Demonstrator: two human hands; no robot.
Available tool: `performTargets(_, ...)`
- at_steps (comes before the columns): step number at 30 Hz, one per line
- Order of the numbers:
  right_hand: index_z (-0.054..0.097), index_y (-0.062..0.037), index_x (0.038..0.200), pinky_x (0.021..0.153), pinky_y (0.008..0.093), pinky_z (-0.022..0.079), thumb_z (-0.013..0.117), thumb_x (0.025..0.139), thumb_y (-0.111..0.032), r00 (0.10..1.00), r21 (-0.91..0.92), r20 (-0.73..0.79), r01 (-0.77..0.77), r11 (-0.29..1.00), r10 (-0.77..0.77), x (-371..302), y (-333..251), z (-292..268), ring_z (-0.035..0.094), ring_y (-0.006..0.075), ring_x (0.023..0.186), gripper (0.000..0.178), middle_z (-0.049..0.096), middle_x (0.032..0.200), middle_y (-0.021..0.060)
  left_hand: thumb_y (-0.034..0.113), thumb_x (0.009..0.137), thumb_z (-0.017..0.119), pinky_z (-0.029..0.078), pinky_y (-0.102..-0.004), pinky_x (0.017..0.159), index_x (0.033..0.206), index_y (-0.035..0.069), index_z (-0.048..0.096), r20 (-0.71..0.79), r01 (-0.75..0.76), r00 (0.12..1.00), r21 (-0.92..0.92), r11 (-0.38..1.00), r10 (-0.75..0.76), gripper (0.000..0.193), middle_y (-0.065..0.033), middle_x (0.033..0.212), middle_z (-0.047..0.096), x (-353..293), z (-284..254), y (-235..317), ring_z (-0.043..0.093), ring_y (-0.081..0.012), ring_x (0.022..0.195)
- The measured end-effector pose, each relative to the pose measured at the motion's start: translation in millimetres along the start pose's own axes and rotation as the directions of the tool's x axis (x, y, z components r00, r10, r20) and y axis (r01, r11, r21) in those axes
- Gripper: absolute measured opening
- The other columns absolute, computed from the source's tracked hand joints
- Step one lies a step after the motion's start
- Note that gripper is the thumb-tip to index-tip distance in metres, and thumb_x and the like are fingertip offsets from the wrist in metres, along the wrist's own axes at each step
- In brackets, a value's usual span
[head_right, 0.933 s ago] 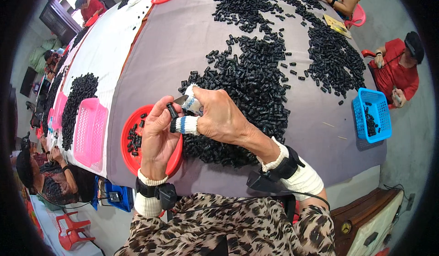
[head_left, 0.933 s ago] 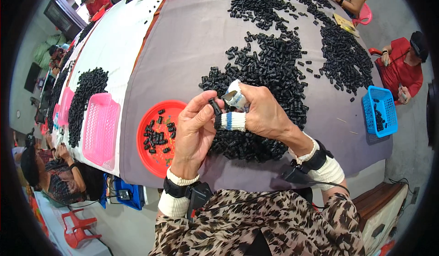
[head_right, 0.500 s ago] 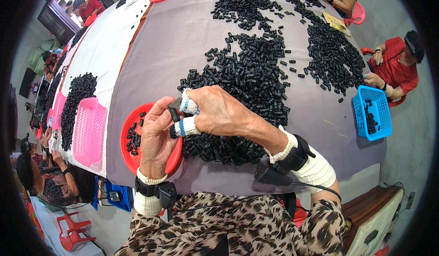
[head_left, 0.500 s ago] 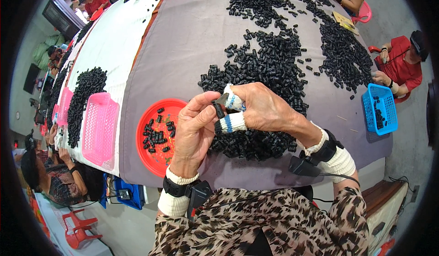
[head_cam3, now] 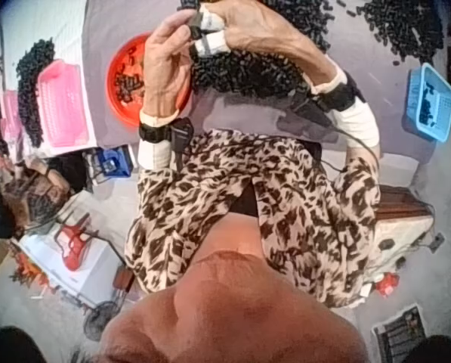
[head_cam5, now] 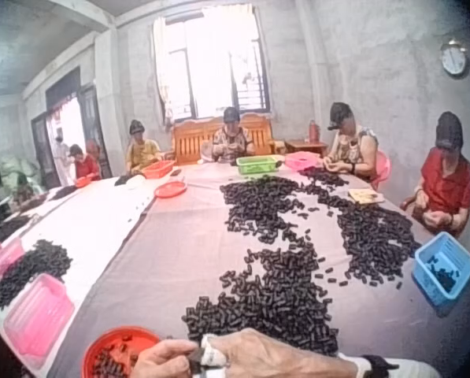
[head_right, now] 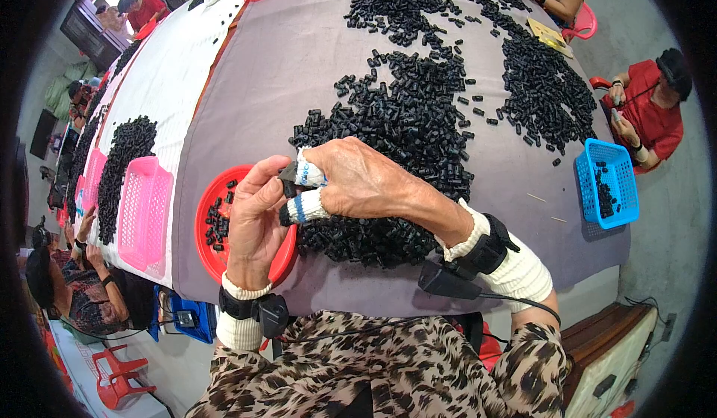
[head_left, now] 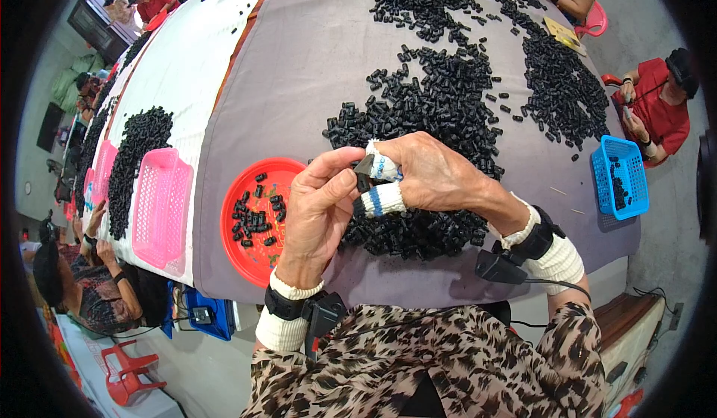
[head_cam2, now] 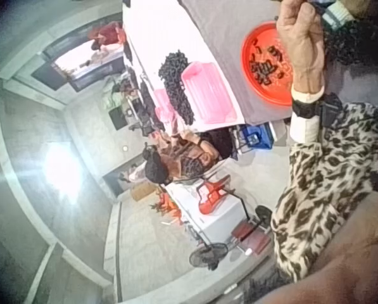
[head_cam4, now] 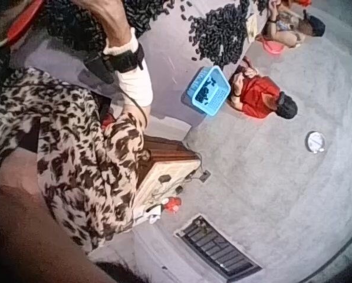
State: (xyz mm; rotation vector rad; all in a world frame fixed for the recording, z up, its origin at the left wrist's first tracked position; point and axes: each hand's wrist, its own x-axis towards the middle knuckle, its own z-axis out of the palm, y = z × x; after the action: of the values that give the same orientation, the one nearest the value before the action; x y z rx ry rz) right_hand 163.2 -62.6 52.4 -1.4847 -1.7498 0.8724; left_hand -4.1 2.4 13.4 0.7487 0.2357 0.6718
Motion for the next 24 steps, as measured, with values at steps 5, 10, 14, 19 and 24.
performTargets(5, 0.053, 0.0003, 0.077, 0.055, 0.0316, 0.041, 0.070, 0.073, -0.029, 1.000, -0.002, 0.020, 0.002, 1.000, -0.002, -1.6, -0.5, -0.4, 0.049, 0.0145, 0.057, 0.034, 0.054, 0.062, 0.0063, 0.002, 0.083, 0.058, 0.046, -0.0263, 0.079, 0.108, -0.004, 0.056, 0.005, 0.002, 1.000, 0.000, 1.000, -0.002, 0.025, -0.0094, 0.099, 0.061, 0.4, 2.3, -0.3, 0.058, -0.0145, 0.089)
performTargets(10, 0.051, 0.0005, 0.075, 0.054, 0.0317, 0.041, 0.068, 0.074, -0.026, 1.000, -0.025, 0.014, 0.020, 1.000, -0.019, -1.0, 3.6, 2.3, 0.047, 0.0133, 0.056, 0.031, 0.054, 0.061, 0.0065, 0.001, 0.083, 0.058, 0.047, -0.0258, 0.079, 0.107, -0.005, 0.057, 0.017, 0.019, 1.000, 0.001, 1.000, -0.019, 0.025, -0.0093, 0.098, 0.061, -0.2, -4.9, -1.8, 0.058, -0.0140, 0.088)
performTargets(14, 0.051, 0.0007, 0.074, 0.051, 0.0328, 0.040, 0.067, 0.075, -0.022, 0.998, -0.009, 0.003, 0.067, 0.998, -0.067, -4.5, 5.3, 2.9, 0.048, 0.0156, 0.052, 0.028, 0.054, 0.059, 0.0070, 0.000, 0.082, 0.058, 0.047, -0.0261, 0.080, 0.106, -0.004, 0.057, 0.010, 0.020, 1.000, -0.016, 1.000, -0.020, 0.024, -0.0099, 0.098, 0.062, -2.1, 1.2, -2.9, 0.059, -0.0148, 0.089)
performTargets(19, 0.053, 0.0032, 0.072, 0.056, 0.0387, 0.043, 0.065, 0.072, -0.024, 1.000, 0.005, 0.023, 0.014, 1.000, -0.014, -5.6, 0.2, -0.3, 0.057, 0.0320, 0.058, 0.029, 0.057, 0.063, 0.0179, -0.001, 0.082, 0.058, 0.047, -0.0266, 0.081, 0.106, -0.004, 0.058, -0.013, 0.038, 0.999, -0.020, 0.999, -0.038, 0.024, -0.0105, 0.098, 0.062, -2.3, 2.3, -4.7, 0.059, -0.0153, 0.089)
performTargets(24, 0.055, 0.0030, 0.073, 0.056, 0.0370, 0.044, 0.069, 0.069, -0.027, 1.000, 0.046, 0.013, -0.004, 0.999, 0.004, -7.0, 1.0, 1.7, 0.059, 0.0284, 0.058, 0.033, 0.059, 0.065, 0.0168, 0.000, 0.082, 0.059, 0.047, -0.0258, 0.081, 0.104, -0.004, 0.058, -0.009, 0.045, 0.999, -0.018, 0.999, -0.045, 0.023, -0.0106, 0.098, 0.062, -2.6, 0.1, -5.8, 0.059, -0.0152, 0.089)
